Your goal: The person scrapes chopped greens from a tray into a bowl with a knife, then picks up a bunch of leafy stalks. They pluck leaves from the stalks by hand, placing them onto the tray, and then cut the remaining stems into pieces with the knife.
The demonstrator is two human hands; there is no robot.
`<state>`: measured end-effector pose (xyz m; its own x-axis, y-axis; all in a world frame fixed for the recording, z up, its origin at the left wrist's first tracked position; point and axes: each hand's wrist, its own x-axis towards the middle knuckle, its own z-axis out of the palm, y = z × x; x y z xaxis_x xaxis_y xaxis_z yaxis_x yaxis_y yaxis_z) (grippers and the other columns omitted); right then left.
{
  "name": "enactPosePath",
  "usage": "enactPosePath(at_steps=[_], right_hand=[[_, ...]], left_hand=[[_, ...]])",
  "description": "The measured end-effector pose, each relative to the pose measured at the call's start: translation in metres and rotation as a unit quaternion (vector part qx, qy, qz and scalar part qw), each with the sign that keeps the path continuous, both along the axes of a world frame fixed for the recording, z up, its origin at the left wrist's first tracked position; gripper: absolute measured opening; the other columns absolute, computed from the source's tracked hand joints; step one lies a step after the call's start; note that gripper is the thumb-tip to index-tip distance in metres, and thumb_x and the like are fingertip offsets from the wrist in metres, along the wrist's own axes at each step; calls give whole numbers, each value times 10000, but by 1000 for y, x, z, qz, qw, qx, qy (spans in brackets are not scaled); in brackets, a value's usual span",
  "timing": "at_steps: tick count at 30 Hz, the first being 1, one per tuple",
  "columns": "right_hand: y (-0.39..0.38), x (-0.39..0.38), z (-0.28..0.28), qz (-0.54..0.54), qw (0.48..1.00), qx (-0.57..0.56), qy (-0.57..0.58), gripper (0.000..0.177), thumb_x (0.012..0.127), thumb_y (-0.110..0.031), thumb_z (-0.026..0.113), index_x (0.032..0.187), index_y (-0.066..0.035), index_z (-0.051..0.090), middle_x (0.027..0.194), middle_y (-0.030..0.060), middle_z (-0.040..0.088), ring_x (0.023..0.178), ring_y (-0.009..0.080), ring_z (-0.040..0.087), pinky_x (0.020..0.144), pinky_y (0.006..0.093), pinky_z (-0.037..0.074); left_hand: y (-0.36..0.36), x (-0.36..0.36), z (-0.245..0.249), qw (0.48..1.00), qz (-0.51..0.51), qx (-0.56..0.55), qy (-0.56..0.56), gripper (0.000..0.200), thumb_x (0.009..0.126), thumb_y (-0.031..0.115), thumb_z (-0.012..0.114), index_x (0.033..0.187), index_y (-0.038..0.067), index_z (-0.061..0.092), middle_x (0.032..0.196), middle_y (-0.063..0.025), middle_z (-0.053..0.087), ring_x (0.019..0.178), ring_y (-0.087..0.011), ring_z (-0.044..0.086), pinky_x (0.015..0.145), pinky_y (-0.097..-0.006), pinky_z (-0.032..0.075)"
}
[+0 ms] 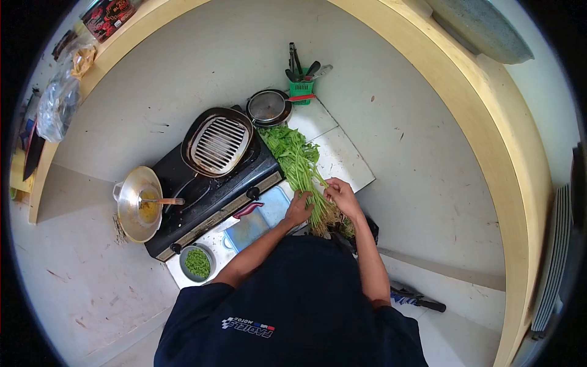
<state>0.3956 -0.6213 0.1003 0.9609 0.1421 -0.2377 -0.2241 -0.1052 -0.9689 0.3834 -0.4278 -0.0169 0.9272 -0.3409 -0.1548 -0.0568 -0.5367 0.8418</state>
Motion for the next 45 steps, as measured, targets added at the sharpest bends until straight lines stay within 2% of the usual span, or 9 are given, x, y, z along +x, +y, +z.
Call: enactPosePath(at_steps=[8, 11, 14, 17, 20, 22, 25, 32, 45], right_hand=[[6, -8, 48, 17, 999, 33, -11, 228, 932, 28, 515, 1137, 37, 614, 811, 35, 641, 738, 91, 563, 694, 240, 457], [6, -12, 58, 21, 999, 23, -12, 242, 928, 32, 514, 1150, 43, 610, 818, 38, 644, 743, 92, 566, 697, 240, 458], [4, -17, 51, 20, 1000, 16, -6, 245, 917, 14, 551, 1153, 40, 611, 863, 55, 670, 760, 101, 595, 715, 248, 482], [3, -25, 44, 5, 1000, 19, 6, 258, 919, 10, 554, 1170, 36, 608, 866, 54, 673, 762, 98, 593, 717, 246, 481], [-2, -33, 35, 19, 1000, 9, 5, 264, 923, 7, 558, 1182, 35, 605, 877, 58, 678, 771, 100, 598, 726, 248, 487], [-1, -36, 30, 18, 1000, -4, 14, 277, 930, 26, 540, 1201, 42, 597, 880, 50, 667, 783, 96, 598, 740, 244, 493], [2, -39, 25, 33, 999, -4, 6, 284, 937, 33, 532, 1214, 41, 594, 883, 45, 663, 796, 93, 601, 752, 243, 498], [0, -50, 15, 27, 1000, -5, -8, 283, 953, 22, 533, 1231, 30, 584, 887, 43, 663, 820, 99, 613, 762, 244, 504], [-21, -93, 18, -42, 993, 110, 12, 293, 946, 29, 494, 1214, 20, 612, 930, 69, 684, 831, 118, 619, 761, 257, 483]], left_hand=[[-4, 11, 3, 998, 60, -29, -12, 431, 850, 135, 689, 1253, 139, 534, 1302, -348, 378, 1217, -533, 457, 1009, -520, 442], [-3, 17, 13, 976, 106, 57, -183, 380, 821, 79, 689, 1172, 126, 551, 1295, -339, 348, 1194, -510, 433, 993, -493, 431], [1, 32, 19, 941, 195, 85, -264, 319, 832, 90, 695, 1120, 79, 560, 1169, -263, 477, 998, -333, 515, 830, -368, 467], [19, 62, 44, 951, 249, -65, -174, 251, 827, 20, 643, 1061, 54, 557, 1125, -232, 505, 1067, -381, 479, 959, -453, 416], [28, 97, 97, 976, 146, -130, -98, 222, 858, 45, 637, 1077, 38, 598, 1038, -179, 579, 1051, -355, 520, 975, -435, 414], [22, 122, 113, 948, 31, -65, -311, 243, 894, 121, 646, 1124, 43, 640, 1086, -157, 638, 991, -362, 568, 968, -425, 429], [7, 154, 131, 946, -176, 26, -273, 339, 866, 204, 701, 1175, 70, 659, 1163, -159, 670, 1026, -385, 598, 997, -423, 435], [-50, 176, 65, 853, -398, 329, -77, 284, 793, 199, 733, 1077, 199, 734, 1025, -106, 737, 1040, -317, 672, 865, -462, 538], [30, 200, 119, 979, -50, -71, -187, 139, 968, 109, 557, 1062, 65, 650, 989, -132, 596, 955, -280, 598, 855, -367, 476]])
